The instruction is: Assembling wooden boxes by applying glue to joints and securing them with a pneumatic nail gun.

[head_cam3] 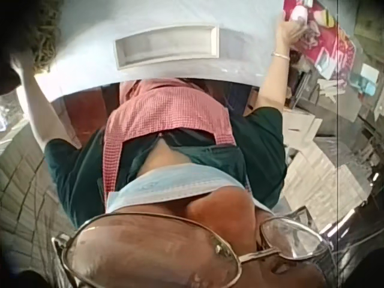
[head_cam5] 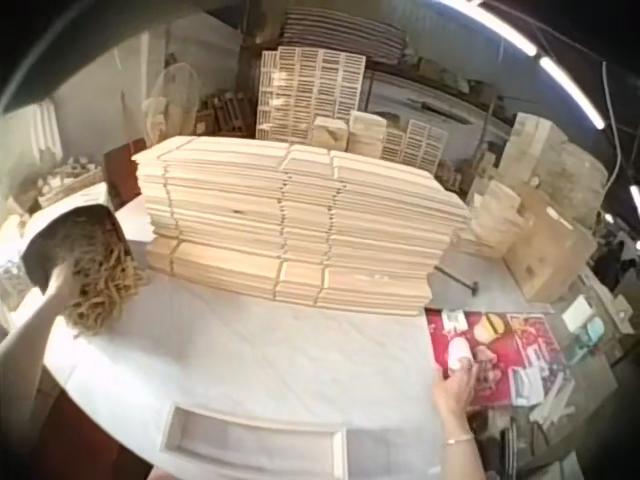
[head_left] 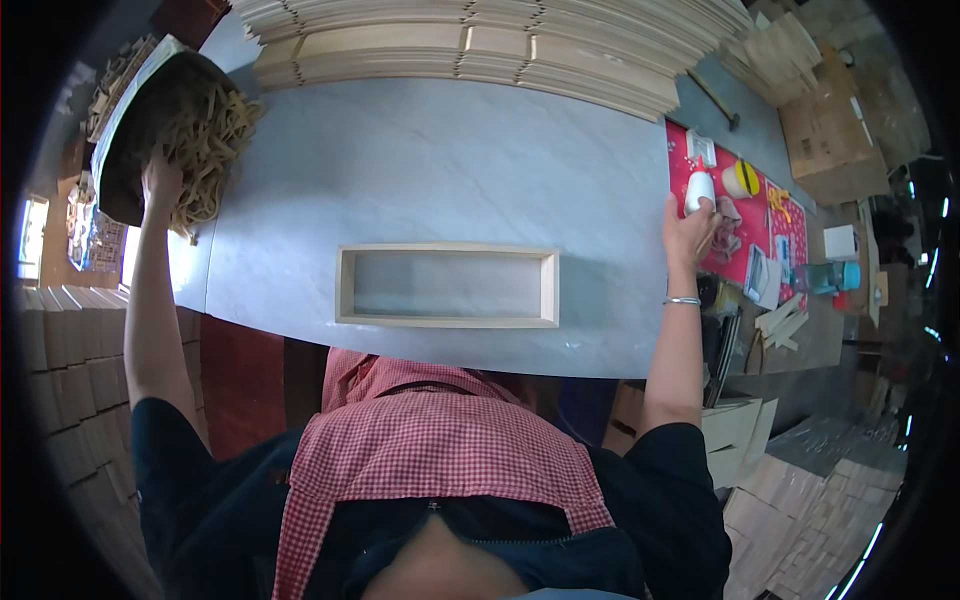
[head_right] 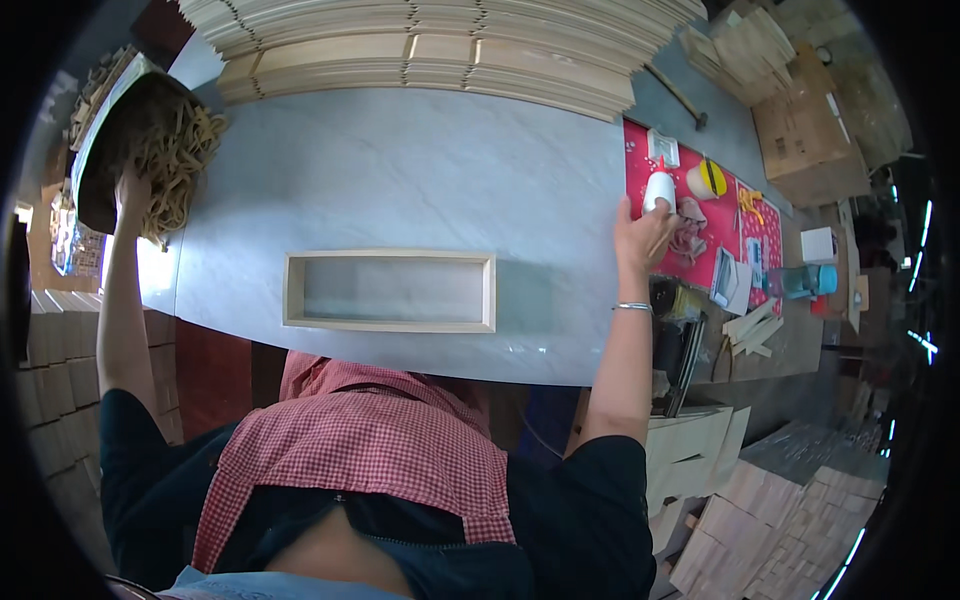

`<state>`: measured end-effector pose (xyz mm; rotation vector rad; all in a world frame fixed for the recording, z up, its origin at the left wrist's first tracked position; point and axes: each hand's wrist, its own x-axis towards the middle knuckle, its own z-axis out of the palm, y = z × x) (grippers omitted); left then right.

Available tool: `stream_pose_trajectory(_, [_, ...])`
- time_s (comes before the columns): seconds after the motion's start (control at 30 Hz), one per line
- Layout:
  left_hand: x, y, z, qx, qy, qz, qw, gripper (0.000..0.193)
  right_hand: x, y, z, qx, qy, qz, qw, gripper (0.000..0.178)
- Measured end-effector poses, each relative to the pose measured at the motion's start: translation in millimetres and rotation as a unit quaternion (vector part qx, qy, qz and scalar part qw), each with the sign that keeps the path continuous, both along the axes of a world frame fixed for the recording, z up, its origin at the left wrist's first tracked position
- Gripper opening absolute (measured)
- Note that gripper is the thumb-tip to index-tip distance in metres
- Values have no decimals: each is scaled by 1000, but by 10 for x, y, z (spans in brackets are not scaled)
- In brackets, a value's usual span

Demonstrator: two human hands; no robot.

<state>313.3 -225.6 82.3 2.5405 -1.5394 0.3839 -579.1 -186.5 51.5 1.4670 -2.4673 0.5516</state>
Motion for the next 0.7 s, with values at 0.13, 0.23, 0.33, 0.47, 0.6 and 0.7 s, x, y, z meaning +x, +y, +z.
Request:
stream_pose_trajectory(0.13, [-824, 458, -197, -108, 40, -117, 986, 54, -226, -123, -18, -57, 29, -52, 997, 54])
stream_pose_trajectory(0.23, [-1908, 954, -166, -167, 87, -251, 950, 57, -488, -253, -10, 54, 0, -62, 997, 54])
stream_pose_trajectory(0.33, [-2951, 1522, 53, -142, 137, -322, 926, 55, -527, -229, 12, 71, -40, -72, 994, 56])
stream_pose_trajectory(0.47, [-3735, 2161, 176, -81, 249, -402, 877, 58, -475, -163, 114, 57, -140, -70, 986, 66])
stream_pose_trajectory(0.6, [-4225, 2451, 41, 1, 204, -498, 843, 60, -466, 124, 206, -150, -315, -12, 937, 69])
stream_pose_trajectory(0.7, [-4442, 2430, -263, 29, 178, -503, 845, 46, 242, 536, 573, -299, -468, 100, 826, 64])
